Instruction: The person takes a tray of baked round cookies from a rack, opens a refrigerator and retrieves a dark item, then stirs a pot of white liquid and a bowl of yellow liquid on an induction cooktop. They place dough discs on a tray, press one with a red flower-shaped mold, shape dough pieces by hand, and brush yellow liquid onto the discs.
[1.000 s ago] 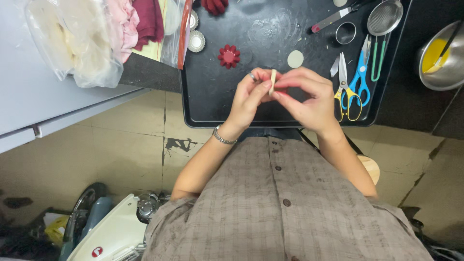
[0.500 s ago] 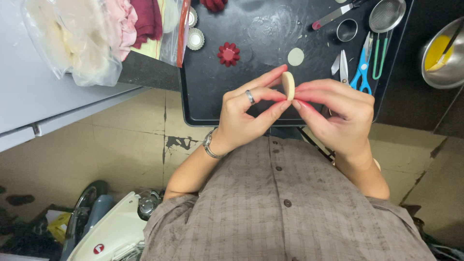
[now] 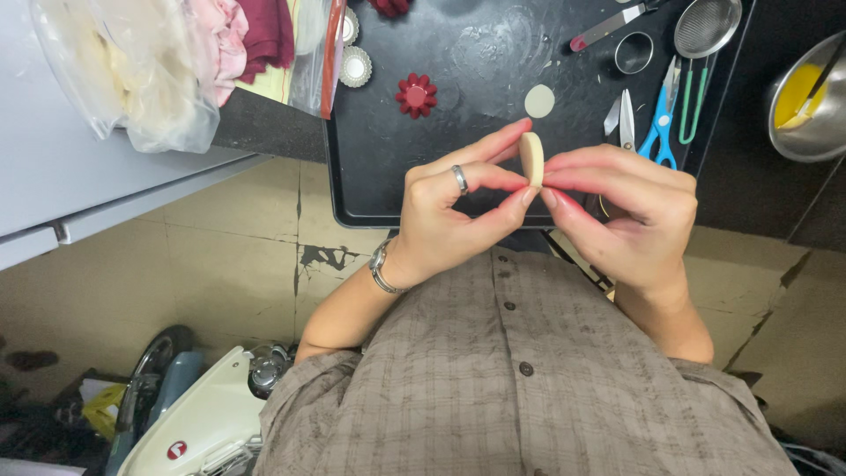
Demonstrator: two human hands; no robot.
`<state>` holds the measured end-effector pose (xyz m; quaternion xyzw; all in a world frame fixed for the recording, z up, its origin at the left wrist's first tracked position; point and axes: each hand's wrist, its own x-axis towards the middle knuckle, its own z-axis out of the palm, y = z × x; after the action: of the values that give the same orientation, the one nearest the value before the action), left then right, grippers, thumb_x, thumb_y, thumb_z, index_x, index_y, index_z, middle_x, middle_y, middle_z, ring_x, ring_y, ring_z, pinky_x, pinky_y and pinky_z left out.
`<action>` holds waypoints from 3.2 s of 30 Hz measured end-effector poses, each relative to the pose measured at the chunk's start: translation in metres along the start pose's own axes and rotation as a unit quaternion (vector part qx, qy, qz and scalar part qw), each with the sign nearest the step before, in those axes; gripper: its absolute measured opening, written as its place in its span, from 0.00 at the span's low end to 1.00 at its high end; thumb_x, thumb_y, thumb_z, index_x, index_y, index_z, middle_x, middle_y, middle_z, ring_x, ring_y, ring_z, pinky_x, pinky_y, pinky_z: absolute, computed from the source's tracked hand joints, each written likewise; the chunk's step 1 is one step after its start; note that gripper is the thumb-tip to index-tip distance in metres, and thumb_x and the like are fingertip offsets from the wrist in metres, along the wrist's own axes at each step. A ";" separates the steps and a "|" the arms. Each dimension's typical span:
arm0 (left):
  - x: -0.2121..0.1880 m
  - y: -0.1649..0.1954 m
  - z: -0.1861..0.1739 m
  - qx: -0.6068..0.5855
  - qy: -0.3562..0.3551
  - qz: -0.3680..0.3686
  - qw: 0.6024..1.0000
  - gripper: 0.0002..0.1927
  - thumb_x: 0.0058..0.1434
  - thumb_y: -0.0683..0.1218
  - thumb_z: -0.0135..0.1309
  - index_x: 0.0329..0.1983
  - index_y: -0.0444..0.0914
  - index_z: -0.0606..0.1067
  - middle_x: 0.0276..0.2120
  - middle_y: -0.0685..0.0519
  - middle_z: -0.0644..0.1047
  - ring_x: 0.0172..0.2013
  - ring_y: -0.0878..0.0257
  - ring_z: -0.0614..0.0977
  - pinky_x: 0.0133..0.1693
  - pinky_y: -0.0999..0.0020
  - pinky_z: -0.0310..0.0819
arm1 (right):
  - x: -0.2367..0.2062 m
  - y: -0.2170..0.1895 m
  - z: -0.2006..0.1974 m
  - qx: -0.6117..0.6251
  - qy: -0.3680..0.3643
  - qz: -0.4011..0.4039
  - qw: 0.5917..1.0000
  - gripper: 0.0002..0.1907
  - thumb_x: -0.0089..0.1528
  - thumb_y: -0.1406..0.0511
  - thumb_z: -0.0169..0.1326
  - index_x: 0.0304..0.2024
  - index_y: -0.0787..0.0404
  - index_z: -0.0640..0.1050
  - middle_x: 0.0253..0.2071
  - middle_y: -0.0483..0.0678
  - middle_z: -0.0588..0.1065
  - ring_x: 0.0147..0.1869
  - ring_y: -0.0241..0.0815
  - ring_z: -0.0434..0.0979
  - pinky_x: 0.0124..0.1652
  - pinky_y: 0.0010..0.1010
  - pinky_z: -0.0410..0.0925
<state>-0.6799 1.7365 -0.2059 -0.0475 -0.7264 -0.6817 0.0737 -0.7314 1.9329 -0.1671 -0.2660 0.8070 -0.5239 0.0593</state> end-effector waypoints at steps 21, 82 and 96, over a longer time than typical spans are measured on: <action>0.000 -0.011 0.004 -0.055 0.017 -0.003 0.998 0.06 0.59 0.35 0.64 0.39 0.33 0.80 0.59 0.41 0.76 0.54 0.54 0.84 0.55 0.66 0.81 | 0.001 0.012 0.006 0.143 0.039 0.046 0.988 0.11 0.58 0.74 0.63 0.43 0.69 0.78 0.44 0.54 0.77 0.47 0.40 0.79 0.47 0.27 0.72; -0.002 -0.001 -0.014 0.032 -0.009 0.025 0.999 0.05 0.62 0.36 0.63 0.41 0.32 0.80 0.62 0.37 0.73 0.56 0.51 0.85 0.47 0.72 0.83 | 0.008 0.009 0.011 0.001 -0.020 -0.047 0.999 0.09 0.60 0.78 0.64 0.42 0.71 0.81 0.43 0.56 0.80 0.41 0.42 0.82 0.38 0.24 0.73; 0.001 0.006 -0.014 0.034 -0.004 0.041 0.999 0.07 0.61 0.37 0.65 0.41 0.33 0.80 0.63 0.38 0.73 0.54 0.52 0.85 0.52 0.69 0.83 | 0.008 0.003 0.010 0.019 -0.014 -0.047 0.999 0.10 0.60 0.78 0.64 0.44 0.70 0.81 0.44 0.55 0.80 0.43 0.41 0.82 0.39 0.23 0.73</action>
<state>-0.6789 1.7227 -0.1991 -0.0770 -0.7470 -0.6527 0.1002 -0.7361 1.9217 -0.1724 -0.3098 0.7824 -0.5379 0.0515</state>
